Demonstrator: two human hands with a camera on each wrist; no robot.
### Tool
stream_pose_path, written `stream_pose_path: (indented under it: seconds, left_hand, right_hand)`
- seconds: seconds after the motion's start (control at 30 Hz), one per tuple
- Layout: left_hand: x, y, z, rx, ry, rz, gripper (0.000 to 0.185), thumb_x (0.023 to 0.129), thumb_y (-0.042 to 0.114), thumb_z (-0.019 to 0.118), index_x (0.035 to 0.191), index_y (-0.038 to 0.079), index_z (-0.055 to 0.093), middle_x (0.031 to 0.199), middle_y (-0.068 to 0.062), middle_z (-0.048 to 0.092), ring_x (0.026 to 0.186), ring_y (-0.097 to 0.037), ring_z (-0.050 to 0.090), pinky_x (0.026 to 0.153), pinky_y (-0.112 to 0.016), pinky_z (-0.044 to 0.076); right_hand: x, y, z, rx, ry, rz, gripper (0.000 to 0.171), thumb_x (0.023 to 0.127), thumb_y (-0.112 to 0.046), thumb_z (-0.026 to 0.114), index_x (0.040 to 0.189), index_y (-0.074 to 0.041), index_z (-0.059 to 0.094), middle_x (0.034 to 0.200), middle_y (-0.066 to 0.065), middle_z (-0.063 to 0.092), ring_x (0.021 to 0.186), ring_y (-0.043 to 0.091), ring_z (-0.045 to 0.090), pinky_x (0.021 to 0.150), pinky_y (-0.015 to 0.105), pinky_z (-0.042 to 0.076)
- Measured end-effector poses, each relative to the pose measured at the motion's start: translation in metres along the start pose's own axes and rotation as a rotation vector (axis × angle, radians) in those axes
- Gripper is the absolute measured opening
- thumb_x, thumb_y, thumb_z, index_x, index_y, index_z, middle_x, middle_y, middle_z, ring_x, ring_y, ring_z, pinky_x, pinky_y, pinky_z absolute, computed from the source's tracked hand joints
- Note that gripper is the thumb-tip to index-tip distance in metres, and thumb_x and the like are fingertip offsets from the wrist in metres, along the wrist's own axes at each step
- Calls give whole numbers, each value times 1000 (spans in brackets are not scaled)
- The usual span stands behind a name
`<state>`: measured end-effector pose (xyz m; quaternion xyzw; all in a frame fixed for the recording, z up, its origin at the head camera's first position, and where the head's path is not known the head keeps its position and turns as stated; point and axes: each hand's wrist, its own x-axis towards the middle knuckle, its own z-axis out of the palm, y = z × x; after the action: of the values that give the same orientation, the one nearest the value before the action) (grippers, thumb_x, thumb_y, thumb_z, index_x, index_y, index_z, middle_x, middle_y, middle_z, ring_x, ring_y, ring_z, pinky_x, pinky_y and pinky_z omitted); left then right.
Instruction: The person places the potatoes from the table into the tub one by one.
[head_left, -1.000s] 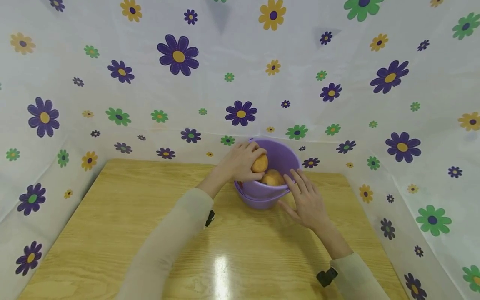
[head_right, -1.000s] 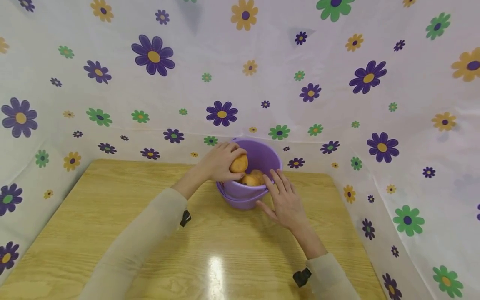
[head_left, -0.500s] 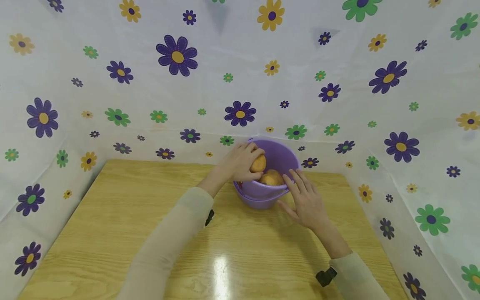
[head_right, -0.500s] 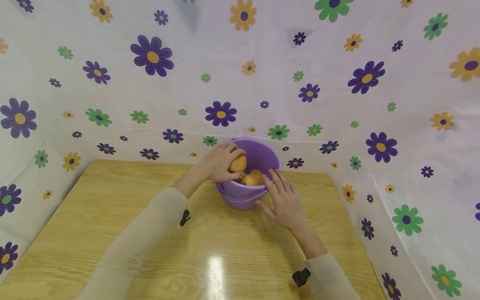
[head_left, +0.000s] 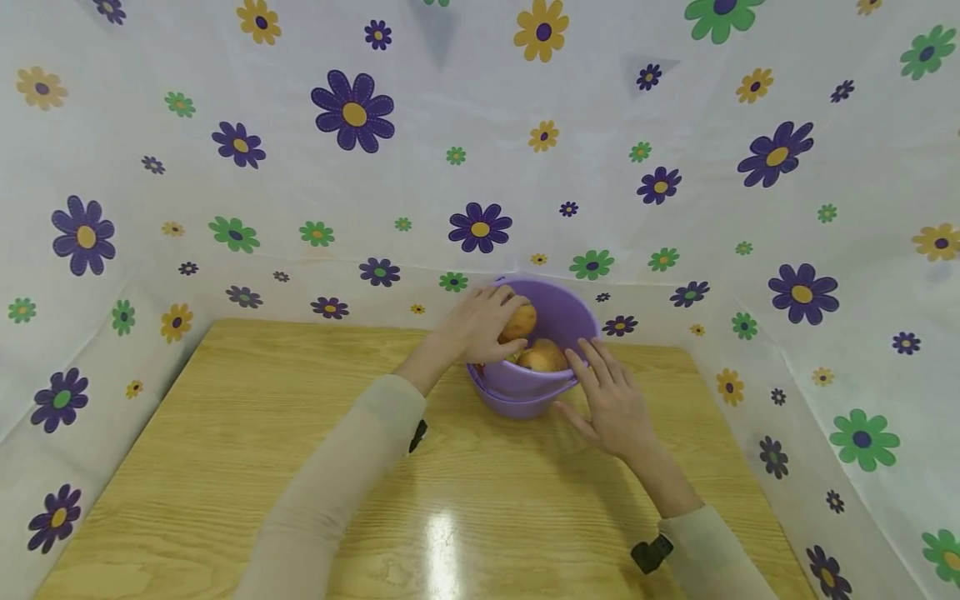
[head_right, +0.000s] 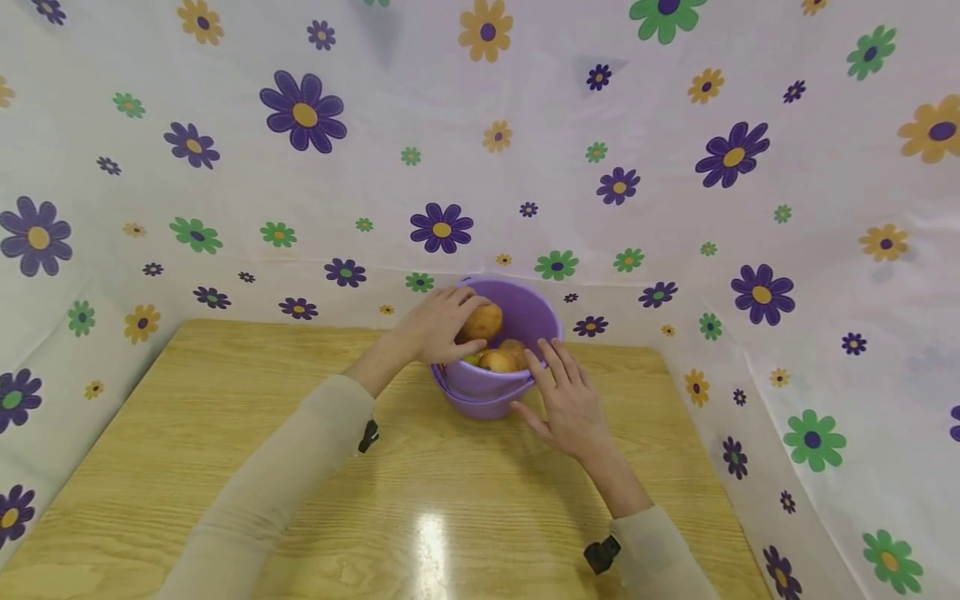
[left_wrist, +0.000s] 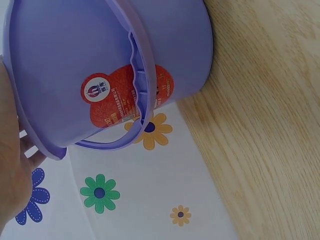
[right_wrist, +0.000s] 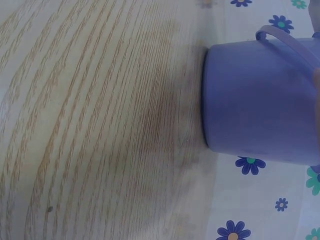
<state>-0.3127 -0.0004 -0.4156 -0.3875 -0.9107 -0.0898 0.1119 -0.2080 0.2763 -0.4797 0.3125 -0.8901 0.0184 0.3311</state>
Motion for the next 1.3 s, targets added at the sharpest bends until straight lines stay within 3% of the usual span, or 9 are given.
stream_pose_path:
  seconds: [0.2, 0.47, 0.6, 1.03, 1.3]
  left_hand:
    - [-2, 1, 0, 5, 34, -4, 70, 99, 63, 57, 151, 15, 53, 144, -8, 59, 140, -30, 55, 124, -50, 41]
    - [-13, 2, -1, -23, 44, 3, 77, 98, 69, 56, 152, 14, 52, 150, -10, 57, 144, -33, 51, 127, -54, 37]
    - [-20, 4, -1, -35, 53, 20, 83, 96, 71, 58, 155, 12, 50, 155, -12, 54, 148, -35, 49, 128, -56, 35]
    - [-43, 8, -10, -9, 44, 47, 90, 96, 70, 57, 162, 11, 38, 166, -15, 43, 155, -37, 41, 130, -56, 30]
    - [-61, 7, -11, -24, 40, 48, 95, 94, 71, 58, 164, 11, 35, 170, -19, 37, 157, -40, 37, 131, -58, 29]
  right_hand:
    - [0, 0, 0, 6, -14, 8, 84, 93, -57, 63, 156, -3, 47, 158, 24, 51, 147, 45, 47, 108, 61, 53]
    - [1, 0, 0, 41, 40, -1, 84, 104, -68, 42, 155, -2, 49, 157, 26, 52, 146, 46, 48, 106, 63, 53]
    - [0, 0, 0, 77, 49, 5, 83, 105, -68, 39, 155, -3, 48, 156, 27, 52, 145, 48, 48, 106, 66, 52]
    - [1, -2, -5, 92, -11, 37, 90, 104, -74, 28, 159, -4, 43, 161, 25, 46, 149, 46, 44, 114, 66, 46]
    - [3, -6, -10, 108, -57, 61, 92, 103, -76, 30, 160, -4, 40, 163, 25, 44, 150, 45, 40, 115, 66, 44]
